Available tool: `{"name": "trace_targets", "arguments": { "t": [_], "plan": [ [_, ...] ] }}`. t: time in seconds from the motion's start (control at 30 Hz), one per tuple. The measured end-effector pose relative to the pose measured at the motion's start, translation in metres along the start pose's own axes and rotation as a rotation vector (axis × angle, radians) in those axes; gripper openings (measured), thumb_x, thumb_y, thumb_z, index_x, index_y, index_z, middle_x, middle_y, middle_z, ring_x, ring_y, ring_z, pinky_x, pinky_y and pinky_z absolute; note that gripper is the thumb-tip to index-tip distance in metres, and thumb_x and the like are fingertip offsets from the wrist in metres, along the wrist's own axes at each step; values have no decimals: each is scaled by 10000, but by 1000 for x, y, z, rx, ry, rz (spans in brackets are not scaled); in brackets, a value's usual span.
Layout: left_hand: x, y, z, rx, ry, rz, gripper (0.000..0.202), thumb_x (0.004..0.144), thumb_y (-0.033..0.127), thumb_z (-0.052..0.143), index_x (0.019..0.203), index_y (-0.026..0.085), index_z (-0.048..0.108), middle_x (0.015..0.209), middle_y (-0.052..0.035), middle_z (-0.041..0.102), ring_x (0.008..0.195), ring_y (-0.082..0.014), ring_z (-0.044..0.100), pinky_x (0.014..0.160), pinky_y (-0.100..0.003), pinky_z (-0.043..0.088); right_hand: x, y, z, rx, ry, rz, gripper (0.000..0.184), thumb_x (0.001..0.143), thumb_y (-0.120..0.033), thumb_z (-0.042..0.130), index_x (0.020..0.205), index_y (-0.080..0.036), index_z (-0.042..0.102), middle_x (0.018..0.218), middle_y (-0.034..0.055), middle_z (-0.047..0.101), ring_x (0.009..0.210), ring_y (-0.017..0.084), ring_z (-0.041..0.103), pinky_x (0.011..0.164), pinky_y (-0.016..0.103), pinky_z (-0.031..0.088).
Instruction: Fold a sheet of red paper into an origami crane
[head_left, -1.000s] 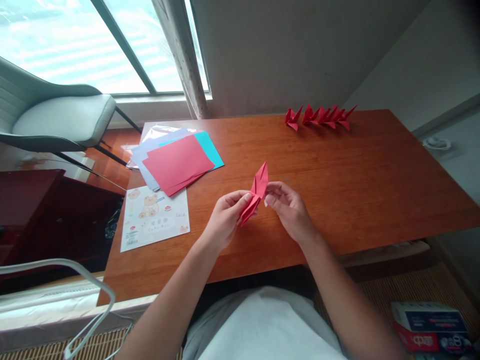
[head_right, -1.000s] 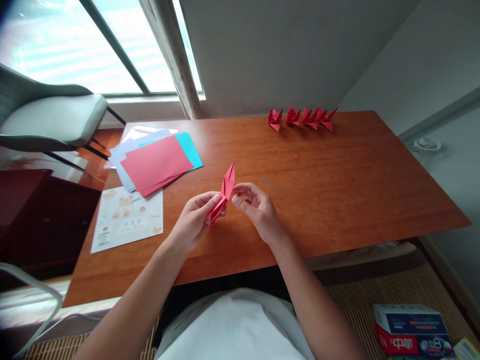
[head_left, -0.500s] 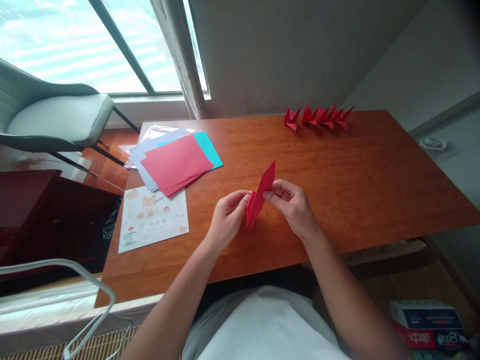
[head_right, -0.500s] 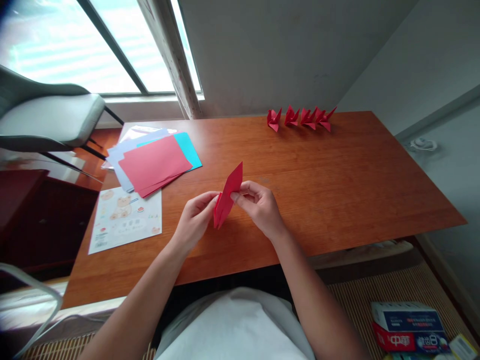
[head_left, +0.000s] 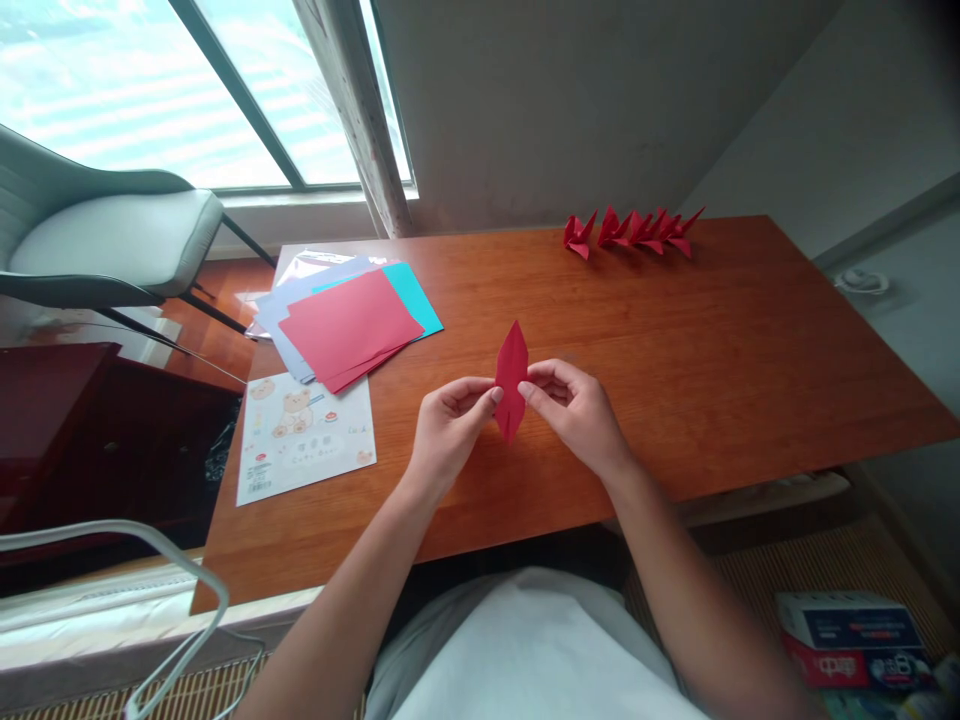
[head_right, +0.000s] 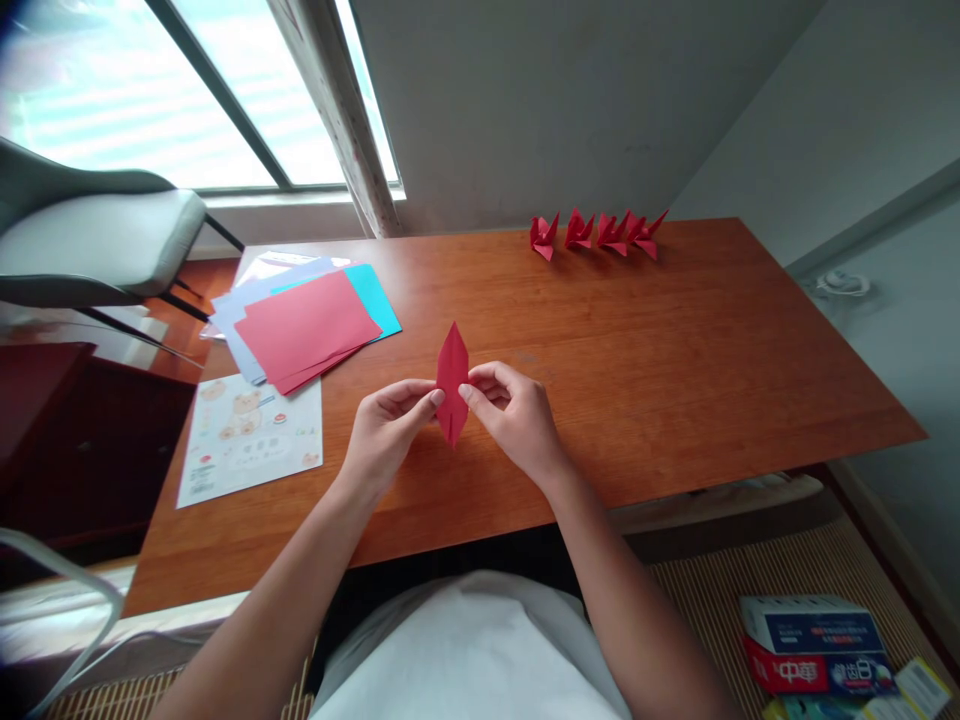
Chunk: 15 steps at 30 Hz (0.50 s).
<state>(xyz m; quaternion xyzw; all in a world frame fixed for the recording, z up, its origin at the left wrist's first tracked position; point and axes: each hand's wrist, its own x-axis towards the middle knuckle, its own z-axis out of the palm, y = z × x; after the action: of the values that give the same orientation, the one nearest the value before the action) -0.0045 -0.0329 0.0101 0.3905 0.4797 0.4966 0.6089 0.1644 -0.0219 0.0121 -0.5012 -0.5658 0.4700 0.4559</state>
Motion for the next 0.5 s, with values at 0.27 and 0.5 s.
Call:
{"name": "trace_targets", "arguments": {
  "t": [0.27,0.5],
  "plan": [
    [-1,0,2,-57,3,-5,284,755,371,832,924,149,775,852,-55,783,764,-177,716,743,-285,596,-7,5,11,-69,141,-63,188,858,-367,724,940,-203,766,953,70,769,849,219,733,755,323,604],
    [0,1,3,-53,-63,-39,270,806,383,788,945,152,789,907,-64,784,779,-178,710,779,-295,589,-8,5,12,-61,153,-102,147,863,-336,721,928,-219,782,954,60,773,862,215,733,739,317,597]
  ]
}}
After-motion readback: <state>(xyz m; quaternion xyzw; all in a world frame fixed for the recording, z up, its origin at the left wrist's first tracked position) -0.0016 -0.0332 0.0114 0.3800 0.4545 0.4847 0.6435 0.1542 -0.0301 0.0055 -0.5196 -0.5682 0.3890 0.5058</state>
